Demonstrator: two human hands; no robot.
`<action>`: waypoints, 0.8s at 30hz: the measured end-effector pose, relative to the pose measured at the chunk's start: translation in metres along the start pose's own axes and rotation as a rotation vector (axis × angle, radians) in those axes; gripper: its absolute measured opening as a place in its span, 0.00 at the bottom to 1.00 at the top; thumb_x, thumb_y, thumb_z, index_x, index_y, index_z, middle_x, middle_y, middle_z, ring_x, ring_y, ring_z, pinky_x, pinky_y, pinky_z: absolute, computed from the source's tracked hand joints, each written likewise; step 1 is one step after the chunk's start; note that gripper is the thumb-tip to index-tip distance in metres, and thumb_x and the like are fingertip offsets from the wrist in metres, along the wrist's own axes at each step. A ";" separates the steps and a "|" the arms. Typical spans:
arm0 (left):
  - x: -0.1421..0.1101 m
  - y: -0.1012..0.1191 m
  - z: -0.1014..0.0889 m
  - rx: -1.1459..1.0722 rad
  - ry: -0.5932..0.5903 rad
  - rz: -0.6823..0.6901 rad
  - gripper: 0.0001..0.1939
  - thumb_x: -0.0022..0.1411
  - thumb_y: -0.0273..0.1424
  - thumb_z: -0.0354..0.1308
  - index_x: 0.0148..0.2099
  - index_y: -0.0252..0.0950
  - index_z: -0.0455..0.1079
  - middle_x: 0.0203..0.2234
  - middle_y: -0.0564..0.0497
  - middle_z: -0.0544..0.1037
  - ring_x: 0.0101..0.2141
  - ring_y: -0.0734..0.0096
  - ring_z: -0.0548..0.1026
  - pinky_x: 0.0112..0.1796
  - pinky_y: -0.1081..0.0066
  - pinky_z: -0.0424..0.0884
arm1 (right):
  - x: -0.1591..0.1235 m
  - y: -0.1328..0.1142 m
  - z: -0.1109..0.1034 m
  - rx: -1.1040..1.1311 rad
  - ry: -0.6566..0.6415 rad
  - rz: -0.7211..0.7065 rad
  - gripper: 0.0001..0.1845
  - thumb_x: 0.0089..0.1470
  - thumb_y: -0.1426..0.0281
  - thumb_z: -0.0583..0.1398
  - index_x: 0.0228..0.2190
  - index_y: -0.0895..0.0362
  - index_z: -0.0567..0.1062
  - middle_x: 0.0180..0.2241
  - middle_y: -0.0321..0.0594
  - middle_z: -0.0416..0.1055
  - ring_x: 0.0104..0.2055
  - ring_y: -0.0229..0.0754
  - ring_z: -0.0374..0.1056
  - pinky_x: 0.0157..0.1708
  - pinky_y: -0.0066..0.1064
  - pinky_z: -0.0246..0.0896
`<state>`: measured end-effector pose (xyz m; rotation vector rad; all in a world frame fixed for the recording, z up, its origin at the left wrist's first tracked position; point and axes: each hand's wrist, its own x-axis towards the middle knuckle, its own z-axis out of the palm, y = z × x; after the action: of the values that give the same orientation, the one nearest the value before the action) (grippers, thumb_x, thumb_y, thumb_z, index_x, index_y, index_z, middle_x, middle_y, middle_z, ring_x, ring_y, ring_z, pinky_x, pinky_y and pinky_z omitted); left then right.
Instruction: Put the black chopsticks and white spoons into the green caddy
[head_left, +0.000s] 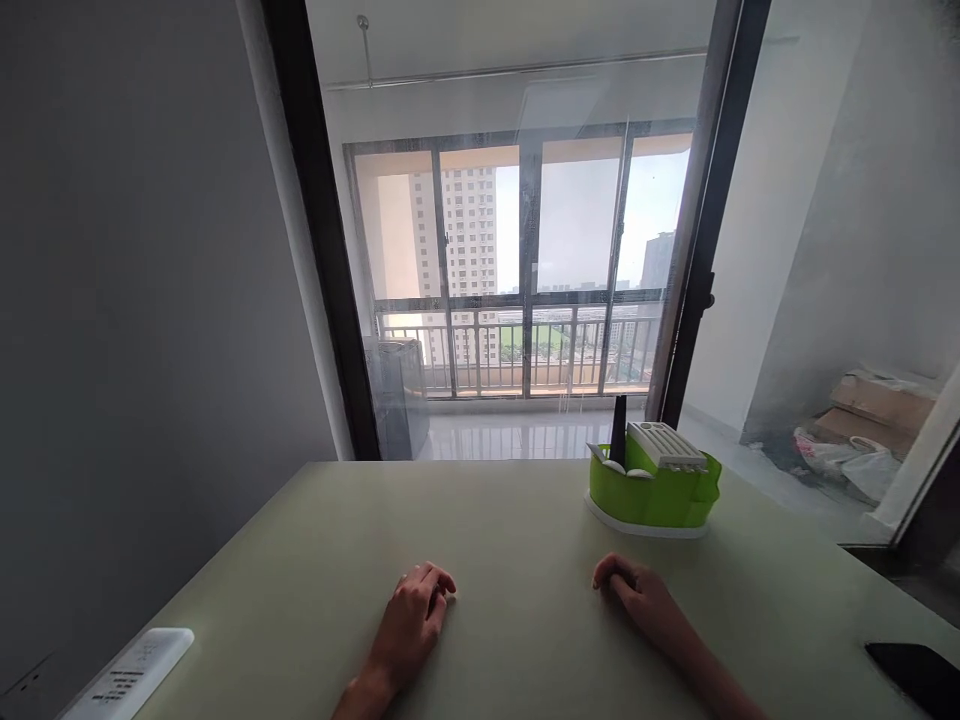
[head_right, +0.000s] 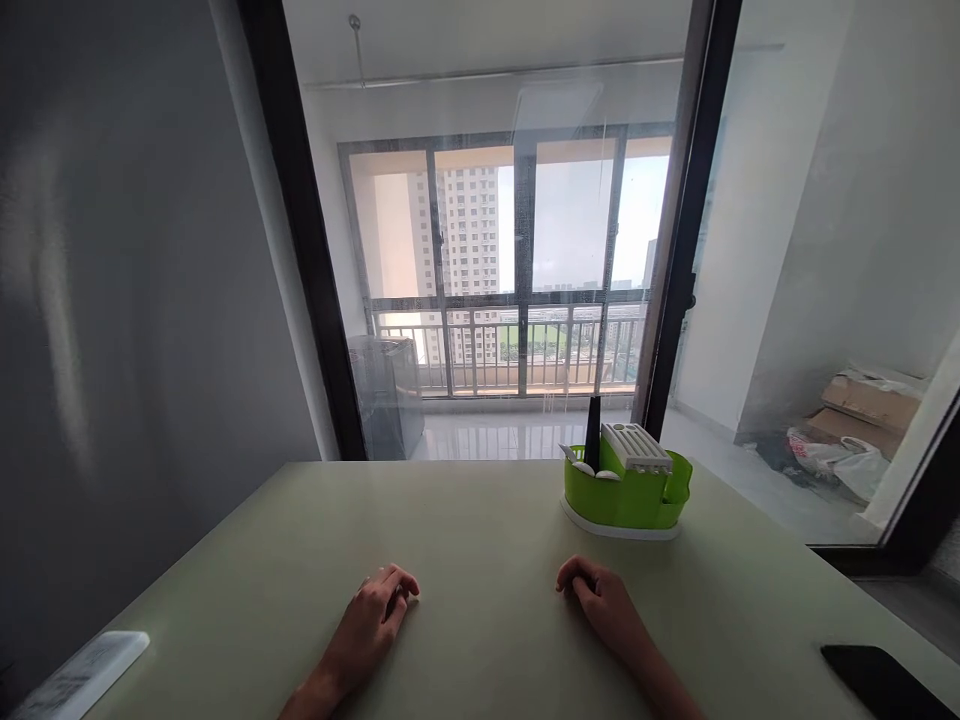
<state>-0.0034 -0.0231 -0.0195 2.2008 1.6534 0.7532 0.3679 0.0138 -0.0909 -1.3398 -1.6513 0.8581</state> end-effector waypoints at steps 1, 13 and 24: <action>0.000 0.001 -0.001 0.003 -0.004 0.000 0.15 0.67 0.29 0.46 0.38 0.39 0.75 0.37 0.47 0.79 0.39 0.62 0.75 0.46 0.64 0.68 | 0.000 0.000 0.000 0.005 -0.004 0.000 0.14 0.51 0.64 0.51 0.28 0.53 0.76 0.29 0.38 0.76 0.34 0.46 0.71 0.38 0.34 0.62; 0.000 -0.001 0.001 0.029 -0.018 0.006 0.14 0.66 0.28 0.45 0.38 0.39 0.73 0.38 0.47 0.79 0.41 0.61 0.75 0.47 0.64 0.67 | 0.000 0.002 0.000 0.006 0.000 0.003 0.14 0.50 0.64 0.51 0.27 0.53 0.76 0.29 0.38 0.76 0.33 0.46 0.70 0.39 0.35 0.63; 0.000 -0.003 0.002 0.015 -0.012 0.017 0.14 0.66 0.27 0.46 0.39 0.39 0.73 0.37 0.48 0.79 0.40 0.62 0.74 0.47 0.64 0.66 | -0.002 -0.005 -0.001 -0.005 0.011 0.006 0.14 0.49 0.64 0.52 0.27 0.53 0.76 0.29 0.38 0.77 0.36 0.47 0.72 0.41 0.35 0.64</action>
<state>-0.0042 -0.0224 -0.0228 2.2283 1.6421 0.7327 0.3669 0.0114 -0.0867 -1.3513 -1.6425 0.8489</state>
